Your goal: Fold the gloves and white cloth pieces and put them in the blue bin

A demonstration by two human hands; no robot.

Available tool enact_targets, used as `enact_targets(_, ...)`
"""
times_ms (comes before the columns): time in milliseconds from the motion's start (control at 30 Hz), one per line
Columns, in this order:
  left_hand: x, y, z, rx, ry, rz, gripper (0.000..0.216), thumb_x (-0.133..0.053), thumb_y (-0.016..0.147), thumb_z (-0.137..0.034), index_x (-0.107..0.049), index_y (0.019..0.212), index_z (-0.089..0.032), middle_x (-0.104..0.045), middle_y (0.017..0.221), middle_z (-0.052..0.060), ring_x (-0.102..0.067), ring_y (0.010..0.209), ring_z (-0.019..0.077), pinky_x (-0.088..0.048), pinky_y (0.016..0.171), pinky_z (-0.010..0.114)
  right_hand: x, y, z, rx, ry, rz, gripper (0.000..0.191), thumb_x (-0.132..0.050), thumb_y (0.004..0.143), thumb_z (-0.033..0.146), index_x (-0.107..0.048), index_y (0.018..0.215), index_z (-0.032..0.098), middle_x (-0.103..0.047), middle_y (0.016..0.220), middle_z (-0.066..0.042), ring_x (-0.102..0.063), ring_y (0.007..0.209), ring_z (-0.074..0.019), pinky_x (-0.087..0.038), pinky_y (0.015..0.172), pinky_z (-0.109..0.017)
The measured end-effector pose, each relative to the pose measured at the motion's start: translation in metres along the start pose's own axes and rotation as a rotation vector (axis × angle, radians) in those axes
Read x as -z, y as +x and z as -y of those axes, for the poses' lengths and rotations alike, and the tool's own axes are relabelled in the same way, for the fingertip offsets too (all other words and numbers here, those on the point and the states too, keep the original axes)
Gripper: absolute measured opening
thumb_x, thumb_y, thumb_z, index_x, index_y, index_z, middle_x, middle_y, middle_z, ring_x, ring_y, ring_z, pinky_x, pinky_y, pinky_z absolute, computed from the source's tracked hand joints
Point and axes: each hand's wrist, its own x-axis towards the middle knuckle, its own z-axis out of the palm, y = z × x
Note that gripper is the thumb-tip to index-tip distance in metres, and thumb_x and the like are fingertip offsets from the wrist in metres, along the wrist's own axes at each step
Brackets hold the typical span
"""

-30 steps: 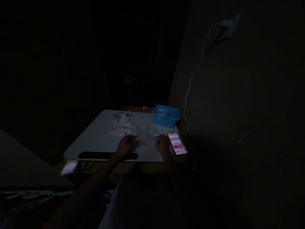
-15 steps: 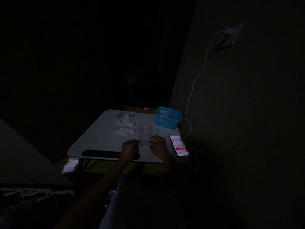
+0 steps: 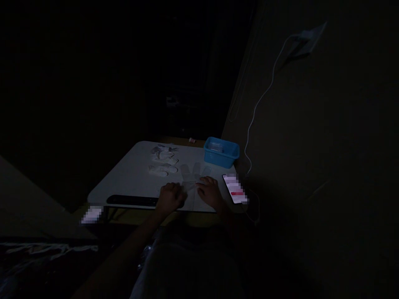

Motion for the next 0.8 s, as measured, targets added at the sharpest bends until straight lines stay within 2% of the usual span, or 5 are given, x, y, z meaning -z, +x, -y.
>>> enact_targets(167, -0.007, 0.013, 0.017, 0.090, -0.074, 0.005, 0.033, -0.035, 0.085, -0.028, -0.062, 0.099, -0.017, -0.062, 0.098, 0.008, -0.052, 0.092, 0.0208, -0.040, 0.079, 0.033, -0.001, 0.000, -0.001, 0.010, -0.005, -0.007, 0.031, -0.047, 0.080, 0.027, -0.057, 0.110, 0.025, -0.052, 0.118, -0.004, -0.037, 0.112, -0.0206, -0.026, 0.092, -0.037)
enact_targets(300, -0.004, 0.023, 0.026, 0.028, 0.003, 0.080, 0.029, -0.043, 0.082, -0.029, -0.062, 0.104, -0.025, -0.058, 0.110, 0.005, -0.048, 0.099, 0.0230, -0.038, 0.082, 0.036, -0.002, 0.001, -0.002, 0.007, -0.003, -0.013, 0.027, -0.047, 0.080, 0.027, -0.061, 0.103, 0.027, -0.053, 0.117, -0.002, -0.038, 0.111, -0.0206, -0.027, 0.091, -0.037)
enact_targets(433, 0.000, 0.023, 0.025, -0.027, 0.038, 0.125, 0.031, -0.041, 0.084, -0.033, -0.058, 0.109, -0.032, -0.053, 0.120, 0.002, -0.042, 0.106, 0.0258, -0.035, 0.082, 0.041, -0.004, 0.002, -0.003, -0.008, -0.006, -0.029, 0.027, -0.048, 0.080, 0.027, -0.061, 0.103, 0.027, -0.053, 0.118, -0.002, -0.038, 0.111, -0.0208, -0.027, 0.091, -0.037)
enact_targets(633, 0.004, 0.019, 0.023, -0.072, 0.089, 0.188, 0.036, -0.037, 0.085, -0.034, -0.052, 0.117, -0.031, -0.047, 0.127, 0.006, -0.038, 0.109, 0.0284, -0.033, 0.081, 0.044, -0.006, 0.002, -0.004, -0.018, -0.006, -0.013, 0.029, -0.048, 0.079, 0.027, -0.060, 0.105, 0.026, -0.053, 0.117, -0.003, -0.038, 0.111, -0.0211, -0.028, 0.090, -0.037)
enact_targets(800, 0.007, 0.023, 0.035, -0.102, 0.134, 0.237, 0.040, -0.037, 0.084, -0.031, -0.046, 0.122, -0.034, -0.042, 0.132, 0.005, -0.035, 0.113, 0.0303, -0.030, 0.083, 0.046, -0.007, 0.003, -0.004, -0.030, -0.003, -0.006, 0.030, -0.048, 0.078, 0.025, -0.060, 0.105, 0.026, -0.053, 0.117, -0.003, -0.037, 0.111, -0.0213, -0.027, 0.091, -0.037)
